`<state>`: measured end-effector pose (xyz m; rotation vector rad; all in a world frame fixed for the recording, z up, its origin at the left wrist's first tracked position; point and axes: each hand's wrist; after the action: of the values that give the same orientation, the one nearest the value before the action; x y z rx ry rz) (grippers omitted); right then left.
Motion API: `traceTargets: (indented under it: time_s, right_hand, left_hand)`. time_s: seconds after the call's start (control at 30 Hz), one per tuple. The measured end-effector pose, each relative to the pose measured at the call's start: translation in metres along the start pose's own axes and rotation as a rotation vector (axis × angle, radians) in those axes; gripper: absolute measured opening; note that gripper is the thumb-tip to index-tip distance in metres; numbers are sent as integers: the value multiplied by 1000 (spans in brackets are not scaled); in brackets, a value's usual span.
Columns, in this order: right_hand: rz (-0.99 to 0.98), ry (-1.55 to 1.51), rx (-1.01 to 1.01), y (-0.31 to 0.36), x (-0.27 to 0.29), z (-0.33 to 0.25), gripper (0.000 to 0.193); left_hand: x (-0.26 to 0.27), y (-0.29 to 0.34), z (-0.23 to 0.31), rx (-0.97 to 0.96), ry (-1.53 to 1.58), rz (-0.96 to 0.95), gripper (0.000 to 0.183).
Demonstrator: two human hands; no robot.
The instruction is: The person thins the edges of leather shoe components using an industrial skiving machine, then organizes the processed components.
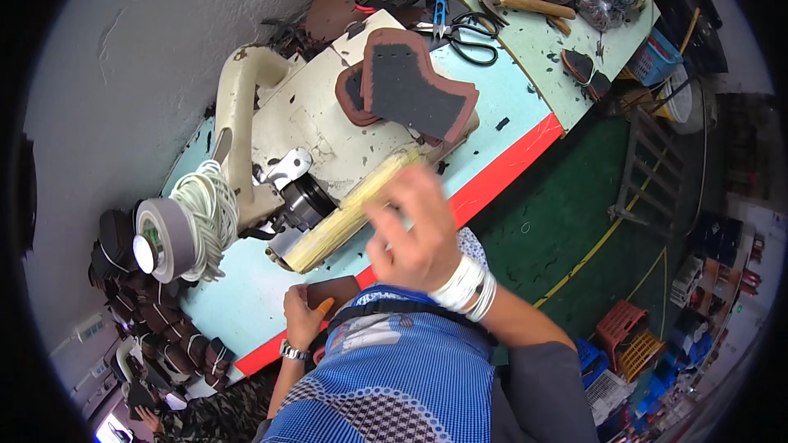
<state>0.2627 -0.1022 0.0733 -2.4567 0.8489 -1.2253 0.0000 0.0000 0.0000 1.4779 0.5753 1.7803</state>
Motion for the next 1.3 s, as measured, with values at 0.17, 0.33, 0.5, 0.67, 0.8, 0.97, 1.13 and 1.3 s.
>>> traceTargets:
  time_s: [0.17,0.33,0.5,0.67,0.8,0.97,1.13,1.3]
  right_hand:
    - [-308,-308,-90,21,-45,-14,23]
    - [-422,-410,-105,14,-45,-44,19]
    - [-610,-643,-436,-7,-31,-34,18]
    - [-402,-769,-797,-7,-48,-10,21]
    - [-400,-724,-887,-23,-64,0,22]
    - [-416,-618,-859,-40,-46,11,22]
    - [-462,-240,-485,-69,-22,20,20]
    - [-283,-1013,-938,-29,-24,0,17]
  left_hand:
    - [30,-43,2,-294,15,182,24]
    - [89,-14,22,-397,-54,-225,13]
    - [109,11,75,-266,607,-474,23]
    - [116,-19,84,-98,813,-589,19]
    - [124,-44,77,-102,809,-479,19]
    - [107,-57,82,-297,671,-485,25]
    - [106,-37,116,-170,555,-408,33]
    - [85,-4,94,-354,754,-621,29]
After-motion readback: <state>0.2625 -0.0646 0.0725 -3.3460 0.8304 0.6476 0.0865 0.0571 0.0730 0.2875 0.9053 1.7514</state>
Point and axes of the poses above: each hand's wrist, its own y-axis away from the middle knuckle, its own x-axis out of the back of the hand, z = x × y, and after that the axes turned 7 degrees about x, right-handed
